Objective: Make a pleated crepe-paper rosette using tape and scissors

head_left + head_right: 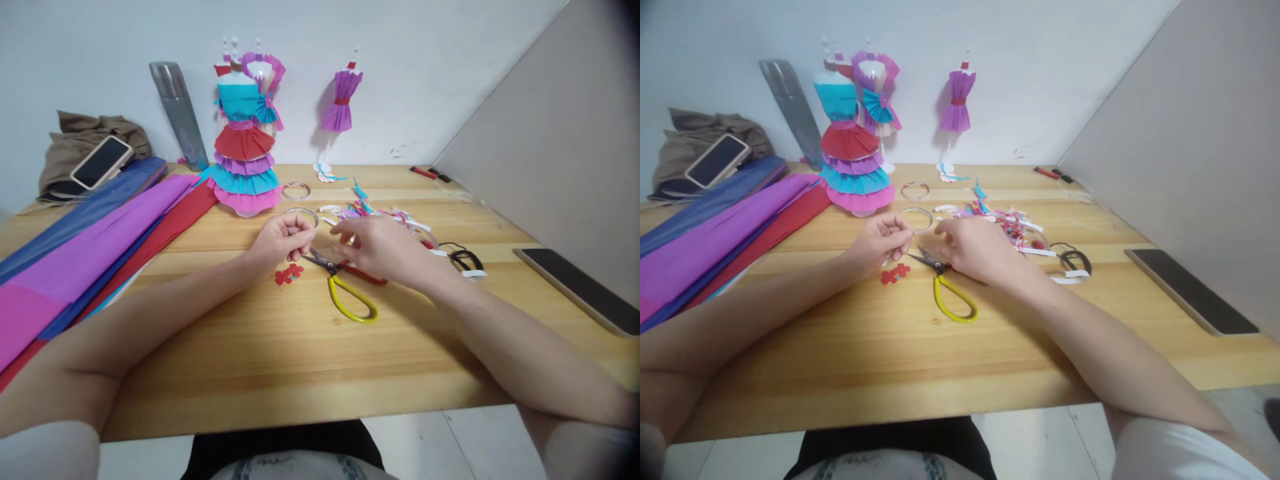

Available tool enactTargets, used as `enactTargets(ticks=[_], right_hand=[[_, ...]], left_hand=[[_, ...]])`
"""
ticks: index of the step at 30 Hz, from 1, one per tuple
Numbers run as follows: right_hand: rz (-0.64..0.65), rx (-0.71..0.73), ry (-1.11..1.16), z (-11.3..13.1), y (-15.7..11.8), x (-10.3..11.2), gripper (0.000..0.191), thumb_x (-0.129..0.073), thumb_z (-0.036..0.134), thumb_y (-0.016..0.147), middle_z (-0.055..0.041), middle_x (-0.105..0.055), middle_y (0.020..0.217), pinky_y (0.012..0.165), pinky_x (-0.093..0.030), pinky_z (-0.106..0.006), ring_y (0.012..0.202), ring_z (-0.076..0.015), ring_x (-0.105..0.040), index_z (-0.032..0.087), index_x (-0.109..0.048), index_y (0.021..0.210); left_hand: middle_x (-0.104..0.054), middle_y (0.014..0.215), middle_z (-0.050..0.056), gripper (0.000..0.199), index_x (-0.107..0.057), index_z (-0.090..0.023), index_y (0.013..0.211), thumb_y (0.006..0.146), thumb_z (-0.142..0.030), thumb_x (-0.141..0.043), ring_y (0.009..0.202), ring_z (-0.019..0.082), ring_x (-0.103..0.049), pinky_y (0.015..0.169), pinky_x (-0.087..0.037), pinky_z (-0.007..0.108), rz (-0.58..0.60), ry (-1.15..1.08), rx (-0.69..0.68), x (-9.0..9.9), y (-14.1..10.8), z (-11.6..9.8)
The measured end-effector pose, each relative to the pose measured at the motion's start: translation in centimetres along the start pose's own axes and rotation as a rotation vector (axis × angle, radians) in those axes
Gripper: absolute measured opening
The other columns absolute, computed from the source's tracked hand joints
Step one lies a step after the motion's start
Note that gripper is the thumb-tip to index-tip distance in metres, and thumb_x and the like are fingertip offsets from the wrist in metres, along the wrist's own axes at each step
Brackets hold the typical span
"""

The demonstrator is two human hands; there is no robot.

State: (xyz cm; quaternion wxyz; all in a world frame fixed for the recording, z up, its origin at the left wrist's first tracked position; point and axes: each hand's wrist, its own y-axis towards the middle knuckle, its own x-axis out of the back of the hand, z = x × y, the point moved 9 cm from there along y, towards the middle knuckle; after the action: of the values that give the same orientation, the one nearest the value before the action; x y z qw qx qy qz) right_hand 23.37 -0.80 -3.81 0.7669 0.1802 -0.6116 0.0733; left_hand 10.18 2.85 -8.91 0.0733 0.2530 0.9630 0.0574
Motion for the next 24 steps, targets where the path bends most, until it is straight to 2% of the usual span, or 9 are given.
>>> enactTargets(ticks=[3,7,16,24], right_hand=[[-0.112,0.016,0.254,0.3,0.4,0.7,0.024,-0.065,0.019,0.089,-0.0097,-0.08,0.103,0.073,-0.055,-0.035,0.081,-0.0234,-0.074,0.019,-0.077,0.109],[-0.207,0.088,0.411,1.3,0.1,1.4,0.016,-0.068,0.026,0.088,-0.0081,-0.077,0.092,0.069,-0.055,-0.035,0.075,-0.0213,-0.07,0.019,-0.076,0.099],[-0.226,0.113,0.409,2.2,-0.4,1.2,0.017,-0.06,0.024,0.09,-0.0031,-0.069,0.074,0.066,-0.047,-0.031,0.067,-0.017,-0.061,0.021,-0.071,0.078],[-0.247,0.079,0.372,2.4,-0.4,0.7,0.015,-0.055,0.025,0.088,-0.0045,-0.067,0.077,0.069,-0.047,-0.034,0.072,-0.0192,-0.062,0.024,-0.057,0.073]], left_hand=[[-0.06,0.056,-0.004,0.037,-0.058,-0.018,0.075,0.075,-0.044,-0.084,0.04,0.004,-0.045,0.04,-0.032,0.018,0.02,0.006,-0.019,-0.2,-0.1,-0.1],[-0.061,0.056,-0.004,0.035,-0.059,-0.018,0.076,0.076,-0.042,-0.084,0.041,0.004,-0.046,0.041,-0.034,0.017,0.039,0.018,-0.004,-0.4,-0.2,0.0],[-0.062,0.057,-0.004,0.029,-0.06,-0.017,0.077,0.078,-0.034,-0.084,0.042,0.004,-0.05,0.041,-0.037,0.015,0.061,0.048,0.043,-0.7,-0.3,0.8],[-0.062,0.056,-0.001,0.02,-0.069,-0.015,0.073,0.077,-0.027,-0.084,0.042,0.006,-0.051,0.041,-0.035,0.018,0.09,0.089,0.043,-0.2,0.3,0.1]])
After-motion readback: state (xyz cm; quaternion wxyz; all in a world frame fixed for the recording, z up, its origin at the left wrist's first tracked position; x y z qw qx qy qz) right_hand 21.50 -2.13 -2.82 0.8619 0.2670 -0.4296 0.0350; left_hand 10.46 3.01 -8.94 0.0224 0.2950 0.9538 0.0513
